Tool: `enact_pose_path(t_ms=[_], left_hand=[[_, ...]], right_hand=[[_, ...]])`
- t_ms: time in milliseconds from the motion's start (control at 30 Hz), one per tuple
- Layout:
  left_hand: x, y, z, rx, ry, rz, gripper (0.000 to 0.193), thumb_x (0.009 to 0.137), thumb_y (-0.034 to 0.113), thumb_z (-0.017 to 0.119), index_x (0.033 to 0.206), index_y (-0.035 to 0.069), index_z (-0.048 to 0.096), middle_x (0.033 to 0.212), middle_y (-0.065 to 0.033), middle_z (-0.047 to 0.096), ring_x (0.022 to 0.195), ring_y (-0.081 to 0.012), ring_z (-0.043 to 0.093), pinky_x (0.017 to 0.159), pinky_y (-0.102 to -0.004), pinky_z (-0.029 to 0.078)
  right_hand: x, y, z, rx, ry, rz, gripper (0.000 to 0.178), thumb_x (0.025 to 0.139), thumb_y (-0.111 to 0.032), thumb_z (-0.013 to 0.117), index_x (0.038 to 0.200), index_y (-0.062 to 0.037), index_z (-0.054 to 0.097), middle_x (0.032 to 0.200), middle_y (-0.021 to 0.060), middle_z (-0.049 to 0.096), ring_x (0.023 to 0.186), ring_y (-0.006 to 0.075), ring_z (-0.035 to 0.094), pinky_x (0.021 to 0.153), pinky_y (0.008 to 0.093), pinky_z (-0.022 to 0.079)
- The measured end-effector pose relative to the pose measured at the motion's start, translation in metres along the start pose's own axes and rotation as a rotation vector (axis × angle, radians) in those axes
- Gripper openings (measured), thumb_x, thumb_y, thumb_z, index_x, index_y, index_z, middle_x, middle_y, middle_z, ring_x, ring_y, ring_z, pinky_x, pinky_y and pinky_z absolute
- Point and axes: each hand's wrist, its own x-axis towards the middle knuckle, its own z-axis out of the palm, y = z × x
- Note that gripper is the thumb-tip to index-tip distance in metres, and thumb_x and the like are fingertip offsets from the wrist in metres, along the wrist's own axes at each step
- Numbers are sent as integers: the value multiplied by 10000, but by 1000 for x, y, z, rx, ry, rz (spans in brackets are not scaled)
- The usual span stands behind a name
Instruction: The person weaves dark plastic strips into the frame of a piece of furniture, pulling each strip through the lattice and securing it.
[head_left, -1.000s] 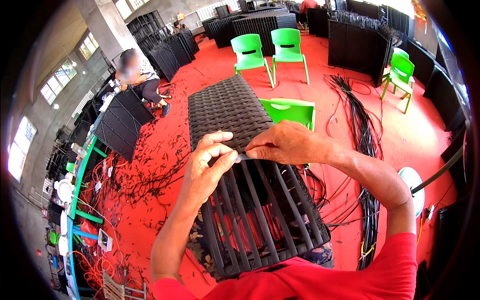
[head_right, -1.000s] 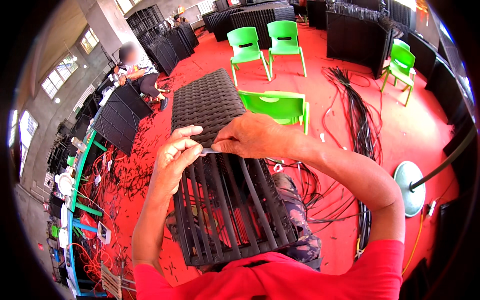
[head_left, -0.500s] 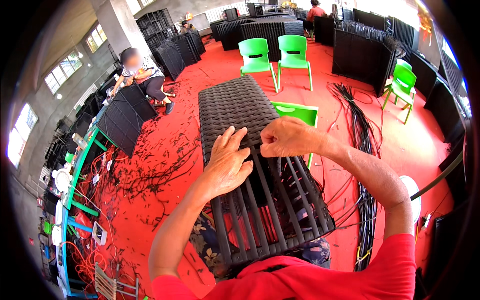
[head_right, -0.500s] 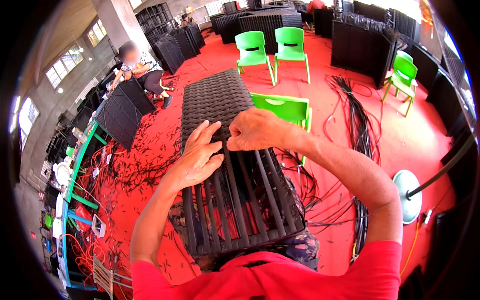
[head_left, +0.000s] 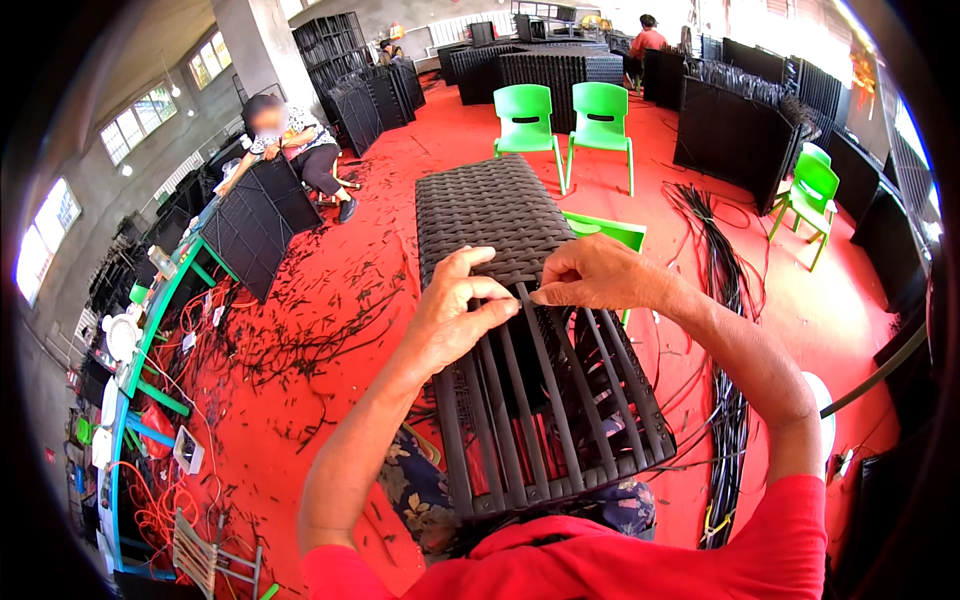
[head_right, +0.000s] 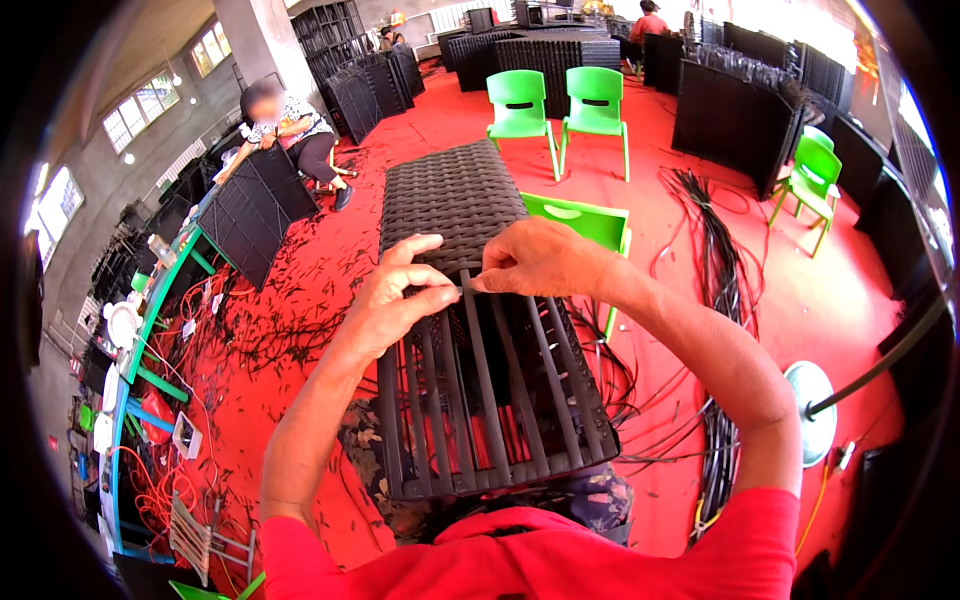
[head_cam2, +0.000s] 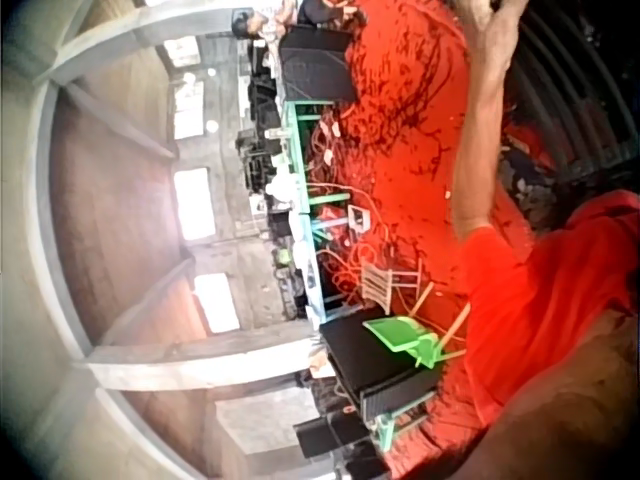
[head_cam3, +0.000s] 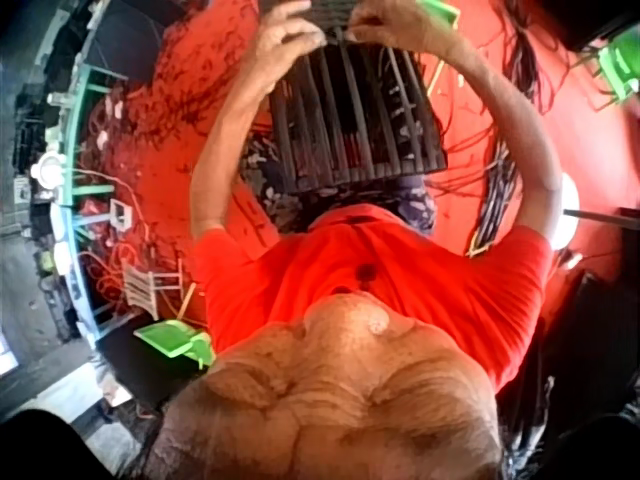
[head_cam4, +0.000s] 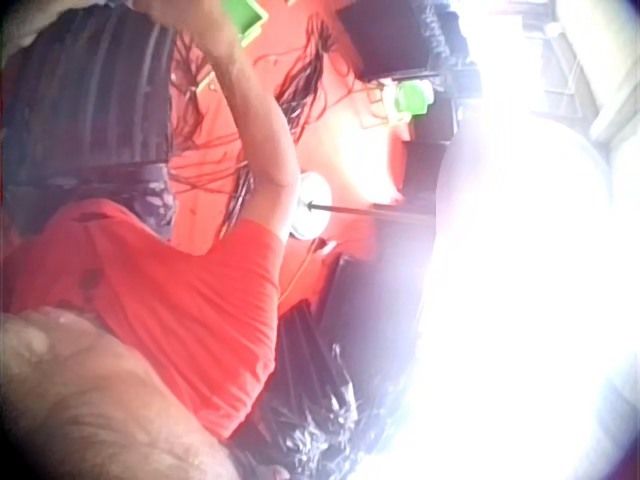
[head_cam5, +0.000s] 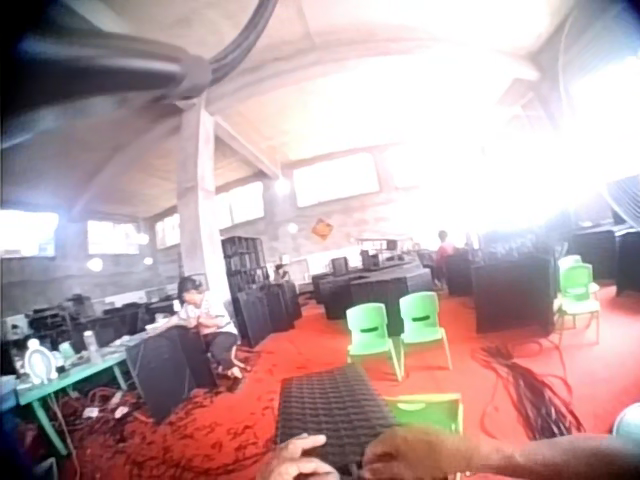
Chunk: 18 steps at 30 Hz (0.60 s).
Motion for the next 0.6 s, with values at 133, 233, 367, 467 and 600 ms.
enact_pose_path(t_ms=[133, 233, 367, 467, 600], left_hand=[[-15, 8, -20, -610, 198, -177, 85, 769, 89, 569, 737, 13, 589, 1197, -74, 435, 833, -76, 478, 736, -241, 381], [-28, 7, -22, -480, 201, -194, 89, 784, 89, 562, 745, 13, 589, 1189, -69, 438, 824, -70, 473, 726, -234, 379], [-40, 0, -21, -130, 163, -57, 140, 782, 151, 608, 832, 21, 619, 1205, -91, 426, 1026, -162, 441, 851, -302, 362], [-43, 5, -19, 241, 91, 11, 227, 738, 211, 669, 895, 51, 636, 1279, -133, 371, 1240, -311, 247, 1004, -410, 237], [-35, 14, -18, 442, 17, 81, 231, 722, 143, 637, 914, 17, 619, 1316, -172, 325, 1262, -349, 204, 1010, -425, 229]], right_hand=[[3, 0, 14, 49, 126, -197, 189, 815, -222, 563, 879, -50, 607, 714, 67, 602, 648, 144, 570, 603, 297, 446], [15, -21, 22, 280, 14, -168, 205, 818, -233, 542, 894, -57, 616, 669, 107, 578, 622, 191, 564, 605, 316, 440], [19, -27, 19, 229, -108, -84, 238, 801, -251, 522, 787, -33, 616, 599, 90, 548, 588, 153, 528, 583, 304, 427], [15, -32, 9, 192, -137, 37, 235, 811, -228, 505, 704, -30, 574, 551, -1, 471, 512, 69, 432, 485, 258, 371], [24, -23, 12, 68, -143, 60, 215, 755, -203, 489, 639, -27, 531, 500, 17, 426, 499, 75, 444, 491, 276, 390]])
